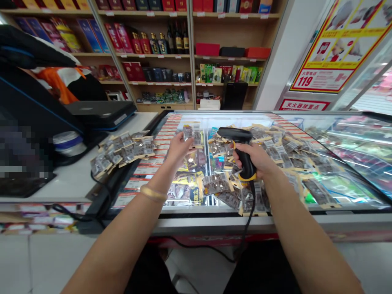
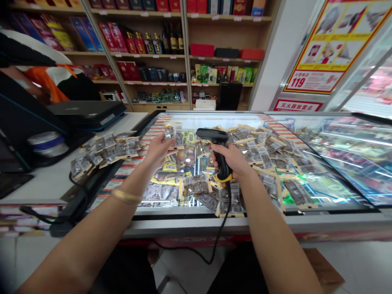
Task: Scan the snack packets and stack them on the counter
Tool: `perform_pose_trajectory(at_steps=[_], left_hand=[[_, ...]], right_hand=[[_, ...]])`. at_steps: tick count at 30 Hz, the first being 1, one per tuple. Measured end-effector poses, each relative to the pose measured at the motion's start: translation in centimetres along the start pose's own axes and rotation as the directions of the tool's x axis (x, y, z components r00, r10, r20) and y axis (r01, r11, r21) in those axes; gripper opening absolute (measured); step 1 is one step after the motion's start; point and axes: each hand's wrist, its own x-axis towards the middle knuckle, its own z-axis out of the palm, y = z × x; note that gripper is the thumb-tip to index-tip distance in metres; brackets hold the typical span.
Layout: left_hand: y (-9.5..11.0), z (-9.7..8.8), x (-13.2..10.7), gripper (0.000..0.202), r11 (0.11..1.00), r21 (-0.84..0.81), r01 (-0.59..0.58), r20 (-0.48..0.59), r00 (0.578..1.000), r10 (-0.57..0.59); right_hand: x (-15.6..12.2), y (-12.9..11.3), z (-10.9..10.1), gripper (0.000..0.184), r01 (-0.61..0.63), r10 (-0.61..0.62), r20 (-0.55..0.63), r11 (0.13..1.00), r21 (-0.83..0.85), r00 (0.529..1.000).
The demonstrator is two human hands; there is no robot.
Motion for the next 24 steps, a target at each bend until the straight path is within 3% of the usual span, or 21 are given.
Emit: perform_pose_trajectory(at_steps=[3,7,15,24], left_hand=[[-1.2,-2.0,0.4,0.024,0.999,-0.053,0.004,-0.045,0.999,-0.006],[-2.5,-2.3,0.9,0.024,0.998,-0.06,-0.028,-0.031,0.999,0.027],[-2.2,-1.6,0.8,0.027,0.996,-0.024,-0.088,0.004,0.996,0.089],[-3.3,-1.8,1.7,0.023,0.991,0.014,-0.131,-0.061,0.989,0.132]], right_hand=[[0.6,1.1,1.1,0.038,-0.008,0.008,0.098,1.0,-0.006,0.995],[0.3,2.0,1.2,0.037,-0.039,0.052,0.208,0.997,-0.065,0.977],[0.1,1.8,1.3,0.035,-0.037,0.06,0.17,0.99,-0.134,0.984],[0.0,1.8,1.5,0.035,-0.053,0.071,0.139,0.99,-0.132,0.988]])
